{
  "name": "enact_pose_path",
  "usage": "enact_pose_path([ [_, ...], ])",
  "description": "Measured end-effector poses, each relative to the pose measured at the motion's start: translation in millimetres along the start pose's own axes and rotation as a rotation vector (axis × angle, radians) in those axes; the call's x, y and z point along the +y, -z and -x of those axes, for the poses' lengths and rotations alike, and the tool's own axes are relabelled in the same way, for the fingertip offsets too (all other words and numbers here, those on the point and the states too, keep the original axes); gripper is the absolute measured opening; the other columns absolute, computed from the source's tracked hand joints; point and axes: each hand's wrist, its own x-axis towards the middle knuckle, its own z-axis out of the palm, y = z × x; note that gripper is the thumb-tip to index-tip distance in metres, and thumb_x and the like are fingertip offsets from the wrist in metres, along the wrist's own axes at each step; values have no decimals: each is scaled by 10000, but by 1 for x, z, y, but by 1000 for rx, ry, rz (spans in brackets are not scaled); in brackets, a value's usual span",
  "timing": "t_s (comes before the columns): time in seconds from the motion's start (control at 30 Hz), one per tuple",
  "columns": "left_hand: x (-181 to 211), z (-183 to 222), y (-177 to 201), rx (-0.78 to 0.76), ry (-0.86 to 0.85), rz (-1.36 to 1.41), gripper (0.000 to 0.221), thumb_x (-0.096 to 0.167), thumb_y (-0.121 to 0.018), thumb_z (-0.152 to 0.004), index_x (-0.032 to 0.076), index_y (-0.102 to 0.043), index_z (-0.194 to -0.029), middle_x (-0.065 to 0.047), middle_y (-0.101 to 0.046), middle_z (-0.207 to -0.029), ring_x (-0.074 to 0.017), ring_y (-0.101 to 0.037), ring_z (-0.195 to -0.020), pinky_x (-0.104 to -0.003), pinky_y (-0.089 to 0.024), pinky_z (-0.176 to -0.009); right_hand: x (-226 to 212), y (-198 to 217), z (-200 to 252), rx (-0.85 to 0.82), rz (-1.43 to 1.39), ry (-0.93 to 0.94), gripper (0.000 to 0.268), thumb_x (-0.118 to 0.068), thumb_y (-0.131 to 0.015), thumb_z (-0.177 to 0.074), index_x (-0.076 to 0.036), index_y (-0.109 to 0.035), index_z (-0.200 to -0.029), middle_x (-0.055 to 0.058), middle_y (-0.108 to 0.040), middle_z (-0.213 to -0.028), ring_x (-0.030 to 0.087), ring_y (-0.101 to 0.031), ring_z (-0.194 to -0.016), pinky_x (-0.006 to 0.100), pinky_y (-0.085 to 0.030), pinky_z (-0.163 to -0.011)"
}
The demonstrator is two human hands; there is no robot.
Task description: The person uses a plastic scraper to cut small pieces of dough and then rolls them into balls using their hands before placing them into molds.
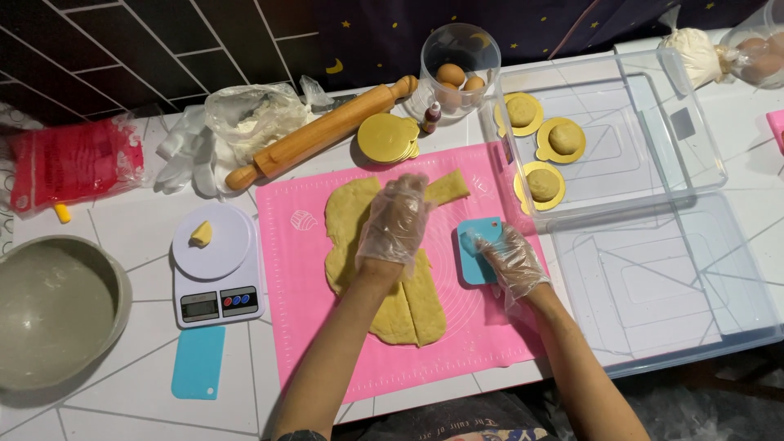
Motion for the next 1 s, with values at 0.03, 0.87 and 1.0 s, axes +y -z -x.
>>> enact_pose_path([
  [0.03,3,-5,9,-187,31,89,370,352,-693,-892,174,-658,-1215,-81,-700,-1018,-270,-703,-973,-395,-616,-783,-11,3,7,-5,13,-23,617,-569,-683,-878,-106,-582,-1274,210,-718,-1090,377,-692,-1061,510,-589,-879],
  [0.87,-16,10,5,-181,-42,117,433,502,-638,-931,143,-708,-1163,-75,-669,-904,-263,-670,-914,-378,-559,-785,-63,-40,-125,100,177,107,576,-382,-682,-898,-143,-516,-1395,195,-682,-1221,354,-623,-1217,474,-543,-1010],
  [1.0,-20,9,1,-147,-18,132,413,478,-640,-934,143,-710,-1164,-83,-668,-932,-277,-660,-944,-388,-547,-812,-66,-28,-116,90,131,93,571,-347,-710,-875,-71,-573,-1356,258,-678,-1212,407,-616,-1214,509,-534,-1014],
])
